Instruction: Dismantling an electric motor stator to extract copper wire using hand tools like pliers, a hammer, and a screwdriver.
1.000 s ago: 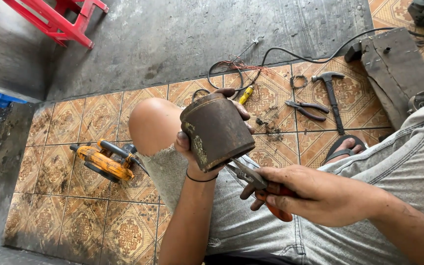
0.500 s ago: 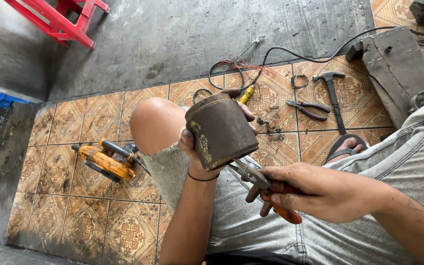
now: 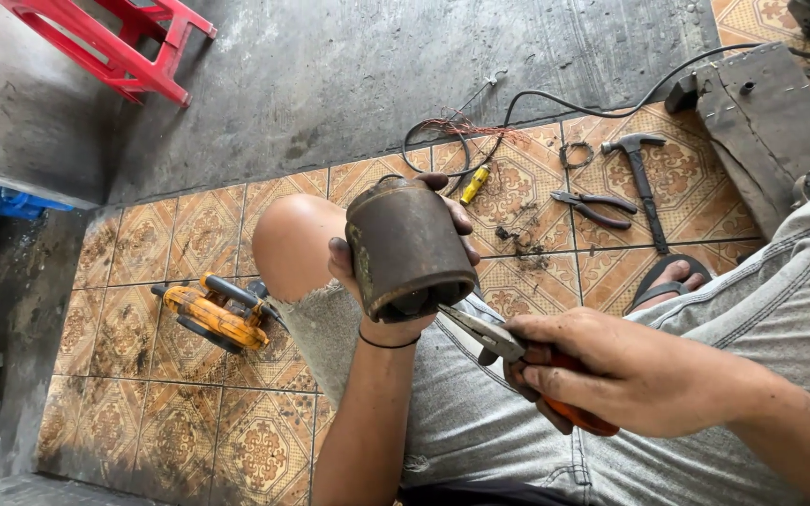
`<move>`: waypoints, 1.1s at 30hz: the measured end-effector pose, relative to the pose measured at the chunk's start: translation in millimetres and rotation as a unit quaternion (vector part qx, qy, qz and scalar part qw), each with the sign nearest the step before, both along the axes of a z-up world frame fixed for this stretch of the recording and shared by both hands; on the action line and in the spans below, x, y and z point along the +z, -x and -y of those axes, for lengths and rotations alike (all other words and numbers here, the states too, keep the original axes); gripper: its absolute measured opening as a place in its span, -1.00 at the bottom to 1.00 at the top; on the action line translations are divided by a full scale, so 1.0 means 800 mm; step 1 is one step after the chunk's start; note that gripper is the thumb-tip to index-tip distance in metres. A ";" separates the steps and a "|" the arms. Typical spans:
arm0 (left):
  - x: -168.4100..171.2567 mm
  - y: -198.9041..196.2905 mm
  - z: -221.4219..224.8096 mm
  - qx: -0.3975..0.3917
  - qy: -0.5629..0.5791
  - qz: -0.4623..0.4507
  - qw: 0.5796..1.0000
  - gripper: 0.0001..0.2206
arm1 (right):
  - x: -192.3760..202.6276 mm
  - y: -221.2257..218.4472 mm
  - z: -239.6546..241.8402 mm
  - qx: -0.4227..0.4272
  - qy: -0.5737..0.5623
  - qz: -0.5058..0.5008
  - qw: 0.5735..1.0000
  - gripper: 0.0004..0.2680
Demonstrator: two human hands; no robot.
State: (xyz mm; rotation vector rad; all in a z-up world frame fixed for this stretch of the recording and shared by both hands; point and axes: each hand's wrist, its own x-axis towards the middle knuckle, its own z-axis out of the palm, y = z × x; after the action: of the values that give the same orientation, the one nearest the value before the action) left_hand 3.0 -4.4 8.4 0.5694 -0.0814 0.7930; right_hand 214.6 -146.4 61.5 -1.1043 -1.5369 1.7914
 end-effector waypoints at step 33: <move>-0.013 -0.009 0.007 -0.064 0.065 0.044 0.995 -0.06 | -0.012 0.003 0.008 0.017 -0.022 0.122 0.992 -0.90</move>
State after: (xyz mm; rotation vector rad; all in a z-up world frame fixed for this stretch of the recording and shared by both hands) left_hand 10.4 -9.8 -2.3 0.4011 -0.1444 0.6936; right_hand 212.5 -152.9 51.5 -1.3233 -1.7362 1.6839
